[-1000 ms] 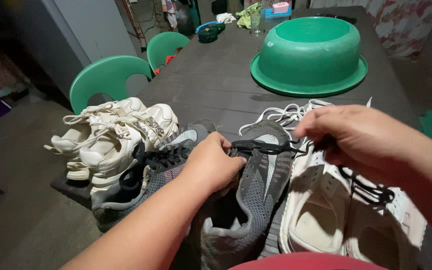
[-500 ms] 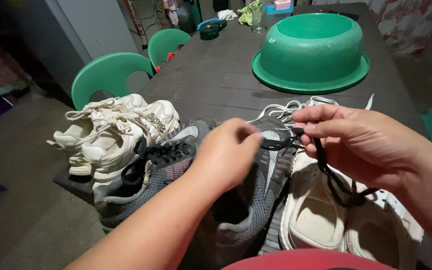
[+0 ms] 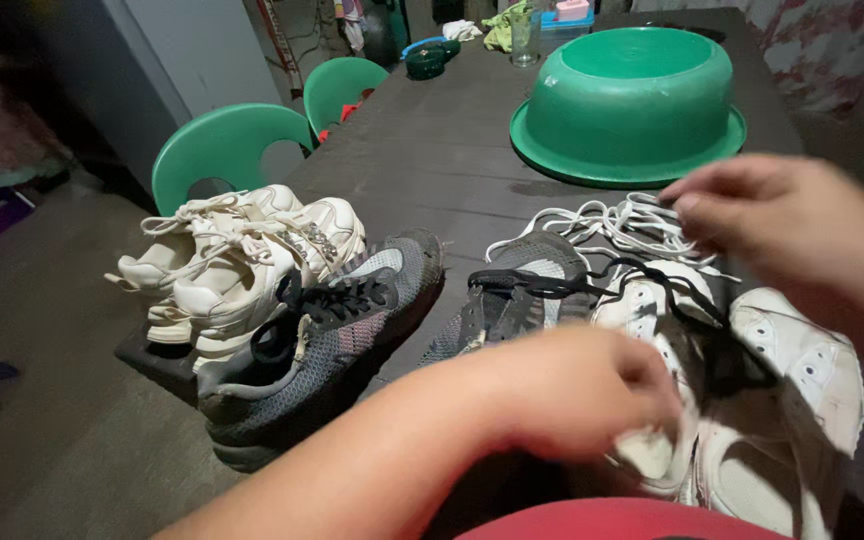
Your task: The person threads black shoelaces through the eyelets of a pair of grey sneakers placed on a table. They pull the laces through each eyelet sequentially and adjust the tension, working on one shoe at a time.
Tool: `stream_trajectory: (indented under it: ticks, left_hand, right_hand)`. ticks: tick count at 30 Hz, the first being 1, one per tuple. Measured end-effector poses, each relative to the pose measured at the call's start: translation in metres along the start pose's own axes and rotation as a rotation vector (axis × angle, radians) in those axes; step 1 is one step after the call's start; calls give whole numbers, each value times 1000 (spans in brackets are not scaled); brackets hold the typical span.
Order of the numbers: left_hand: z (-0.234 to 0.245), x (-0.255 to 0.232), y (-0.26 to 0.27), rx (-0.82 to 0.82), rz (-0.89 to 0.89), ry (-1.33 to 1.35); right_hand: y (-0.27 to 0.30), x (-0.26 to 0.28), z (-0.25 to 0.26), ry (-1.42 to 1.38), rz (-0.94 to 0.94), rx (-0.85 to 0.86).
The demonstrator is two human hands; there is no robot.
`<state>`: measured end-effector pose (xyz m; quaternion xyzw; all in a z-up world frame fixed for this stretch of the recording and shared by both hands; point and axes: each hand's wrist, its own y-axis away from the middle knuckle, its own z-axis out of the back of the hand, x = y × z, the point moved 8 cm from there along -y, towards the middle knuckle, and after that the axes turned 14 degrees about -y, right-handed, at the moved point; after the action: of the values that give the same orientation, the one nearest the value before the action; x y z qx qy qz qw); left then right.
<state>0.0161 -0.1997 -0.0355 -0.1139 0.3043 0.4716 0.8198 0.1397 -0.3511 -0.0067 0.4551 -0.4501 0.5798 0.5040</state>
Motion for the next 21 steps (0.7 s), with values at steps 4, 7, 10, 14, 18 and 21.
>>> stream_trajectory:
  ticks: [4,7,10,14,18,21]
  left_hand:
    - [-1,-8,1,20,-21,-52]
    - [37,13,-1,-181,165,-288]
    - [64,42,5,-295,352,-483]
    - [78,66,-7,-414,370,-578]
    - [72,85,-28,-370,362,-681]
    - [80,83,-38,-456,333,-655]
  right_hand:
    - [-11,16,23,-154,256,-26]
    - [-7,18,28,-269,292,-57]
    - [0,12,28,-358,234,-95]
    - [3,15,38,-484,251,-138]
    - [3,35,73,-370,403,-219]
    - [3,37,90,-393,396,-259]
